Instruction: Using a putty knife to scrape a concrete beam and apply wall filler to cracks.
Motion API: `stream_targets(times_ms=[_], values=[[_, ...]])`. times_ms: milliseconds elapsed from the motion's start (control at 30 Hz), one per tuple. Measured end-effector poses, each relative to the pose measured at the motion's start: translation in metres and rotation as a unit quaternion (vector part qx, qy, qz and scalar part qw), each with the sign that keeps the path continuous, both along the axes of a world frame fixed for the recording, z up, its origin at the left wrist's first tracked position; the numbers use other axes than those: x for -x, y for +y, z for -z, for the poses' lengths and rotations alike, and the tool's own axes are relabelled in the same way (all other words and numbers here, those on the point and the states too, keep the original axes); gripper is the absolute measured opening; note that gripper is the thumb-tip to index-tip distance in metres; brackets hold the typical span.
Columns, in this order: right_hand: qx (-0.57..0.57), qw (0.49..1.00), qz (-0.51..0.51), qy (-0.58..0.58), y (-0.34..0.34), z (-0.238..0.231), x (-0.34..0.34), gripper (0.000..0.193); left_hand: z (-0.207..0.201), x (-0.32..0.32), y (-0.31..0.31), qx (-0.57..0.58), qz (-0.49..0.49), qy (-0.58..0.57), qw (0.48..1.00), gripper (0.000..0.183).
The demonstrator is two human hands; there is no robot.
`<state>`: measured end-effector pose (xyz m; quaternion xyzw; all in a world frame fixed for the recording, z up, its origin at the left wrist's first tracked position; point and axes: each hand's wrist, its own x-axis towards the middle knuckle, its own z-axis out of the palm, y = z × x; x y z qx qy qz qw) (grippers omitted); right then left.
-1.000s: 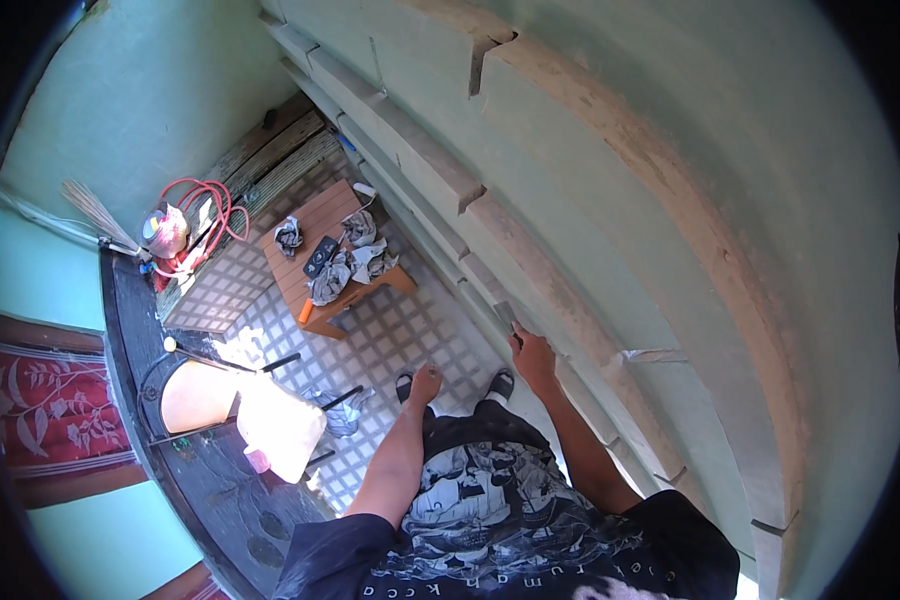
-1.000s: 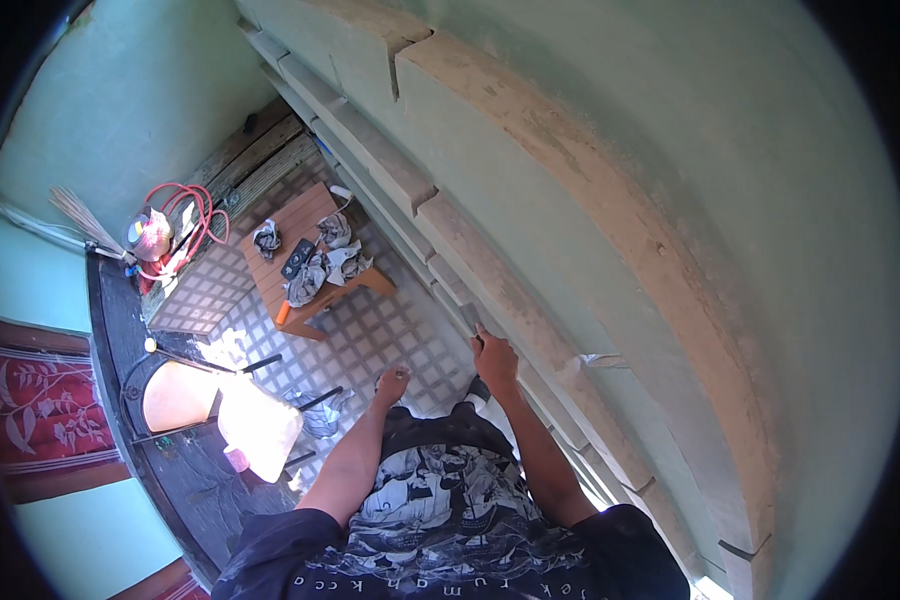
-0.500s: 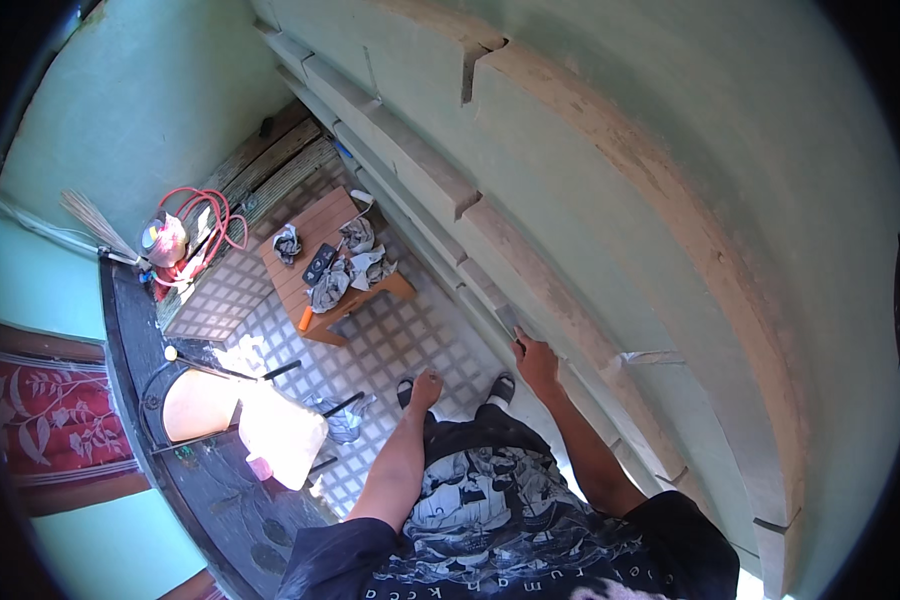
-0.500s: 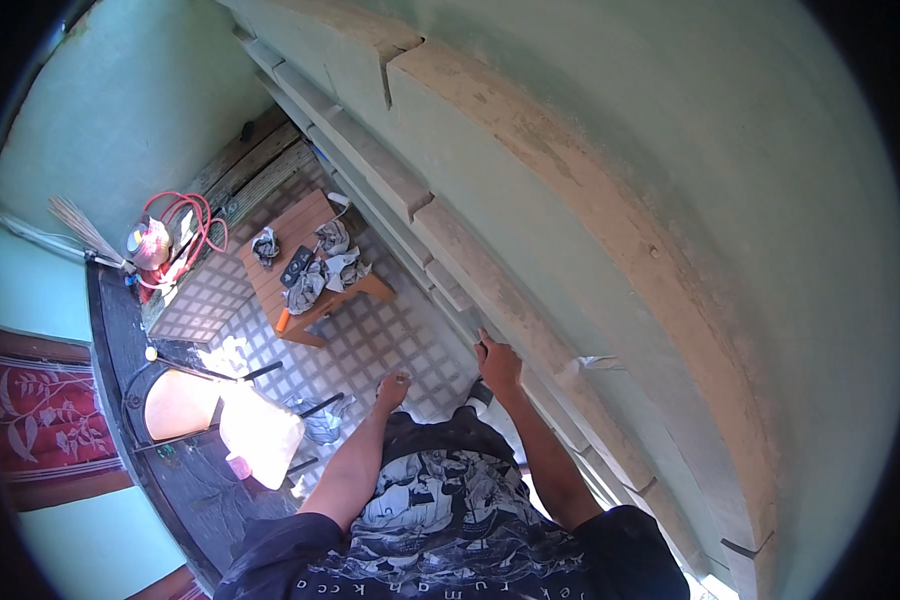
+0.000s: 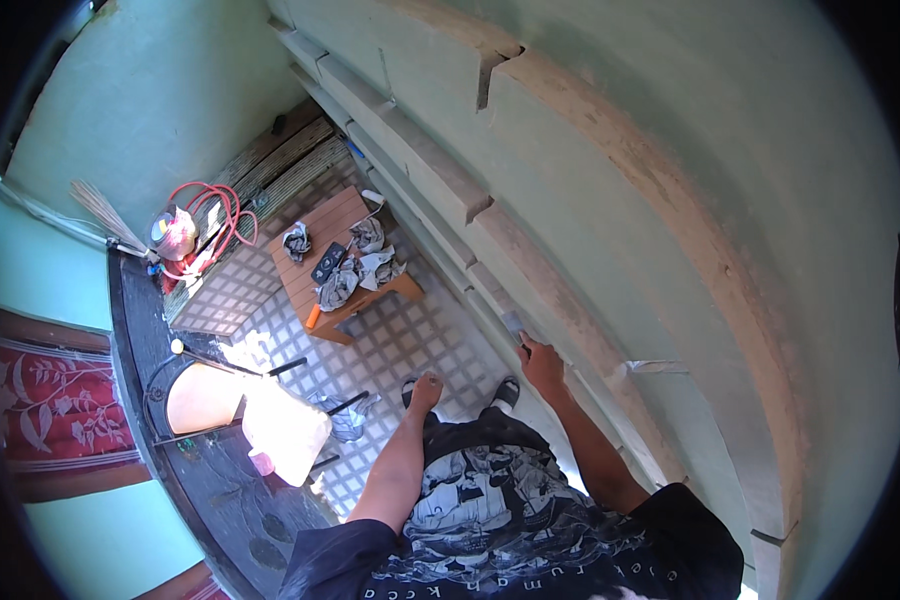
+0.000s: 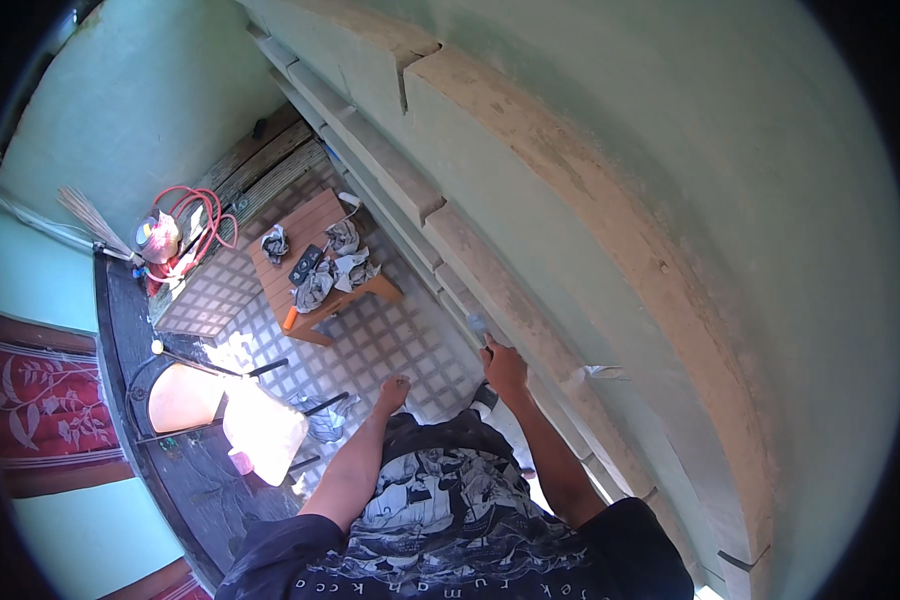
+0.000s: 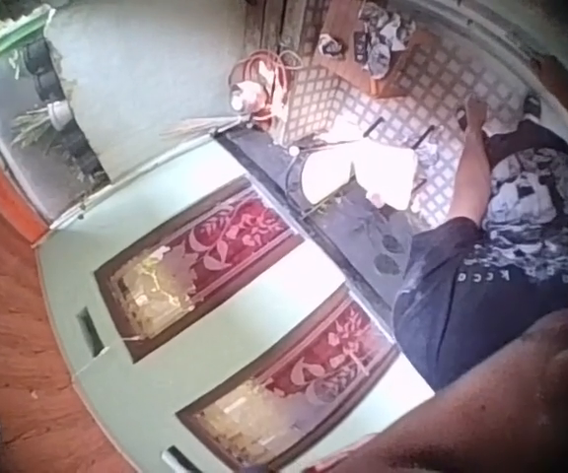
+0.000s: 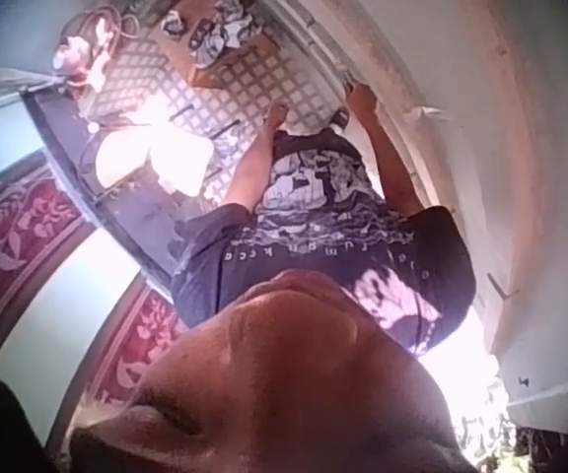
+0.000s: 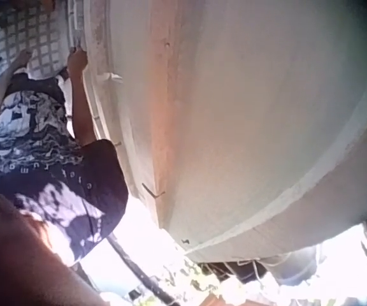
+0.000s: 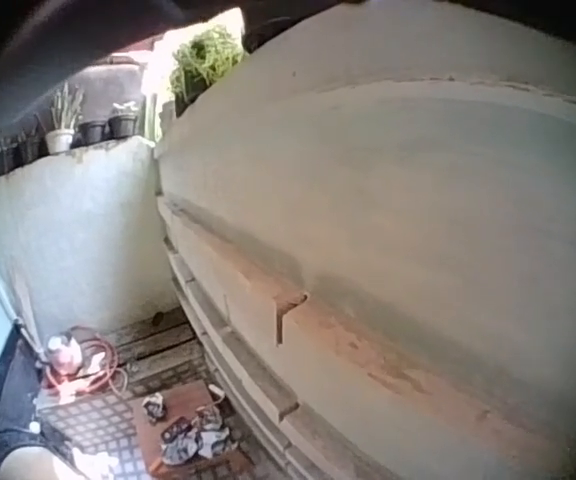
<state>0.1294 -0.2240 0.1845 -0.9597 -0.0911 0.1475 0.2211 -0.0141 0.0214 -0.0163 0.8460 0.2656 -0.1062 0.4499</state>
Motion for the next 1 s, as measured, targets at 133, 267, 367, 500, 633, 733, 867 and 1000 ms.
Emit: stream_targets(times_ms=[133, 267, 367, 500, 633, 733, 867, 1000], values=[[-0.046, 0.997, 0.01, -0.054, -0.006, 0.019, 0.007, 0.037, 0.004, 0.002, 0.008, 0.014, -0.025, 0.018, 0.999, 0.029], [-0.106, 0.993, 0.041, -0.025, -0.003, 0.014, 0.007, 0.037, 0.003, -0.003, -0.005, 0.019, 0.002, 0.002, 1.0, 0.029], [-0.093, 0.994, 0.054, -0.027, 0.001, 0.017, 0.01, 0.037, -0.008, -0.009, -0.014, 0.012, 0.044, 0.001, 0.999, 0.029], [-0.029, 0.998, 0.062, -0.017, 0.009, 0.005, 0.008, 0.037, -0.013, -0.009, -0.017, 0.007, 0.052, -0.001, 0.999, 0.03], [-0.01, 0.994, 0.026, -0.102, 0.007, 0.022, -0.004, 0.036, 0.002, -0.002, -0.014, 0.008, 0.05, -0.047, 0.998, 0.027], [-0.056, 0.993, 0.027, -0.098, 0.008, 0.018, -0.002, 0.036, 0.004, 0.004, -0.008, 0.008, 0.061, -0.026, 0.998, 0.029], [-0.032, 0.999, 0.02, -0.018, 0.009, 0.012, -0.004, 0.036, -0.006, -0.004, -0.005, 0.001, 0.045, -0.023, 0.999, 0.029], [-0.077, 0.995, 0.043, -0.044, 0.017, 0.014, -0.011, 0.036, -0.018, -0.009, -0.003, -0.005, 0.03, -0.03, 0.999, 0.028]])
